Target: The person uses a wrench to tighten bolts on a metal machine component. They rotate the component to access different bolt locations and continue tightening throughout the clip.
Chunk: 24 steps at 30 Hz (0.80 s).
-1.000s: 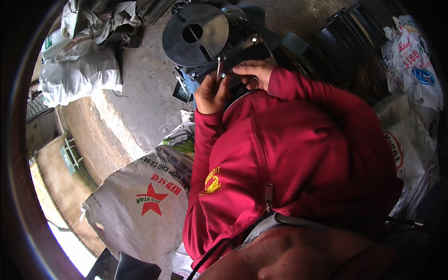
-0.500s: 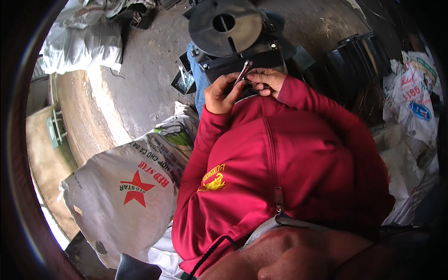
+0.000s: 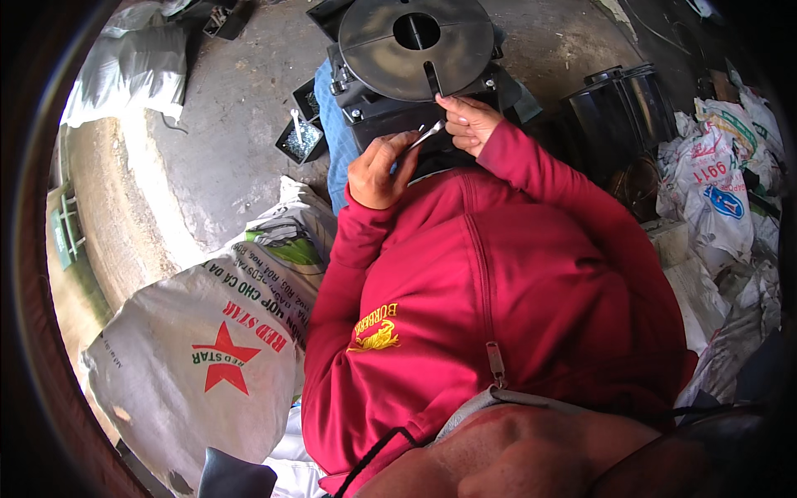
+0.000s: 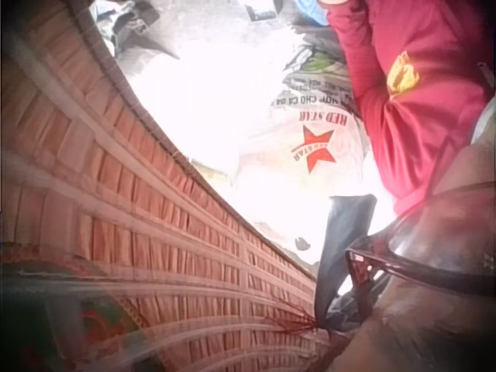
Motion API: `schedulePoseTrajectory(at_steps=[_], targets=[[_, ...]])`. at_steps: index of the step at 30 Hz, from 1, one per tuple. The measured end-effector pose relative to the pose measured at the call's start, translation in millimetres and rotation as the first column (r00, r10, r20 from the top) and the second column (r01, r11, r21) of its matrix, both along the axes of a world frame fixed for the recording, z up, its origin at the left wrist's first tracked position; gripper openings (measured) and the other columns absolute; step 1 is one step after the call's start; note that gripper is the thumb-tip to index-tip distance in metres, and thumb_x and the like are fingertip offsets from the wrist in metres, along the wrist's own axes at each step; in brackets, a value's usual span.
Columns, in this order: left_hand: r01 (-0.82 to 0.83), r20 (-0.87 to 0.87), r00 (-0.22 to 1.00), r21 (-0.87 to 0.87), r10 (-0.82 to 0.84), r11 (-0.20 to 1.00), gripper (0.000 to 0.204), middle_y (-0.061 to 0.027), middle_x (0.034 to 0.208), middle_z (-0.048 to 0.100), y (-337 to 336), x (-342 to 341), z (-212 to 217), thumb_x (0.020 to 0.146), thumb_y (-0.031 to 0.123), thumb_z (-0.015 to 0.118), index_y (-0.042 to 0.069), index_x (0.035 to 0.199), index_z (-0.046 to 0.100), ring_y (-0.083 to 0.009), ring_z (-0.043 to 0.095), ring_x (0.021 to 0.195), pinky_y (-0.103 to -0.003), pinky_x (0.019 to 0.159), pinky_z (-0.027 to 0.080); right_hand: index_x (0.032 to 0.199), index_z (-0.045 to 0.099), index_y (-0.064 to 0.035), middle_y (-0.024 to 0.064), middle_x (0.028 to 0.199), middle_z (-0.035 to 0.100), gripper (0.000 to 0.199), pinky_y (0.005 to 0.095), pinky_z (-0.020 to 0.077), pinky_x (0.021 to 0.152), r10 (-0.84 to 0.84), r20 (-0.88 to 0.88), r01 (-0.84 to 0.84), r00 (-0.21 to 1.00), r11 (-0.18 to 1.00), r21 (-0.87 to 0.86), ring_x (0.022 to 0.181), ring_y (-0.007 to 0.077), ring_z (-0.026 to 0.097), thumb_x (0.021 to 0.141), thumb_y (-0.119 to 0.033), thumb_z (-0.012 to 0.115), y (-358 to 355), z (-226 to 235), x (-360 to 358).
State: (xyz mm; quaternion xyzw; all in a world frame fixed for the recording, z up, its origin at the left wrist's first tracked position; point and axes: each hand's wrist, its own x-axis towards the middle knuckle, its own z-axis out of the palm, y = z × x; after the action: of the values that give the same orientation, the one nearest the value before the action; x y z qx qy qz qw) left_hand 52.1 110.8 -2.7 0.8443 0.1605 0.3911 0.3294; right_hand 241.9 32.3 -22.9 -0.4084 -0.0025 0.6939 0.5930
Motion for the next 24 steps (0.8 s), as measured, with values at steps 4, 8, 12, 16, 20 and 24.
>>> schedulePoseTrajectory(at_steps=[4, 8, 12, 16, 20, 24], targets=[[0.038, -0.01, 0.999, -0.017, -0.038, 0.999, 0.03, -0.0127, 0.086, 0.069, 1, 0, -6, 0.075, -0.007, 0.073, 0.001, 0.102, 0.063, -0.0225, 0.069, 0.073, -0.028, 0.062, 0.053, 0.078, 0.049, -0.0128, -0.0074, 0.06, 0.039, 0.027, 0.0182, 0.0234, 0.038, -0.04, 0.049, 0.04, 0.998, 0.999, -0.001, 0.043, 0.0032, 0.028, 0.095, -0.03, 0.06, 1, -7, -4], [0.043, 0.012, 0.999, -0.039, -0.042, 0.998, 0.031, -0.0123, 0.087, 0.069, 1, 2, -11, 0.075, -0.007, 0.073, 0.002, 0.102, 0.063, -0.0222, 0.068, 0.073, -0.028, 0.061, 0.053, 0.076, 0.048, -0.0115, -0.0057, 0.062, 0.04, 0.028, 0.0186, 0.0243, 0.039, -0.15, 0.075, 0.146, 0.986, 0.988, 0.059, 0.046, 0.0034, 0.03, 0.095, -0.029, 0.059, -3, -12, -9], [-0.033, 0.055, 0.998, -0.049, 0.035, 0.998, 0.029, -0.0085, 0.087, 0.068, 6, 6, -11, 0.074, -0.002, 0.074, 0.003, 0.101, 0.066, -0.0224, 0.068, 0.074, -0.03, 0.062, 0.054, 0.08, 0.05, -0.0104, -0.0052, 0.064, 0.04, 0.024, 0.0186, 0.0251, 0.04, -0.187, 0.112, 0.17, 0.976, 0.974, 0.148, 0.048, 0.0036, 0.031, 0.096, -0.026, 0.058, -7, -23, -9], [-0.089, 0.062, 0.995, 0.192, 0.079, 0.977, 0.031, -0.0071, 0.089, 0.067, 16, 18, -10, 0.073, 0.003, 0.076, 0.006, 0.102, 0.066, -0.0205, 0.067, 0.072, -0.029, 0.061, 0.053, 0.081, 0.051, -0.0104, -0.0056, 0.063, 0.039, 0.02, 0.0183, 0.0254, 0.04, -0.191, 0.06, 0.177, 0.98, 0.966, 0.19, 0.048, 0.0039, 0.031, 0.097, -0.021, 0.056, -6, -26, -9], [-0.108, -0.006, 0.993, 0.307, 0.116, 0.946, 0.03, -0.0068, 0.081, 0.065, 22, 30, -14, 0.073, 0.004, 0.077, 0.009, 0.1, 0.067, -0.0224, 0.064, 0.061, -0.032, 0.051, 0.049, 0.079, 0.05, -0.0117, -0.006, 0.06, 0.038, 0.02, 0.0182, 0.0251, 0.04, -0.174, 0.082, 0.168, 0.981, 0.983, 0.069, 0.048, 0.0038, 0.031, 0.097, -0.019, 0.056, 0, -16, -11], [-0.14, -0.111, 0.975, 0.377, 0.195, 0.916, 0.033, -0.0084, 0.081, 0.066, 23, 35, -12, 0.074, 0.013, 0.078, 0.012, 0.106, 0.069, -0.0246, 0.064, 0.058, -0.035, 0.05, 0.049, 0.079, 0.055, -0.0125, -0.0092, 0.055, 0.034, 0.021, 0.0216, 0.0196, 0.038, -0.21, 0.098, 0.203, 0.973, 0.976, 0.079, 0.041, 0.0015, 0.029, 0.092, -0.025, 0.066, 2, -18, -14]])
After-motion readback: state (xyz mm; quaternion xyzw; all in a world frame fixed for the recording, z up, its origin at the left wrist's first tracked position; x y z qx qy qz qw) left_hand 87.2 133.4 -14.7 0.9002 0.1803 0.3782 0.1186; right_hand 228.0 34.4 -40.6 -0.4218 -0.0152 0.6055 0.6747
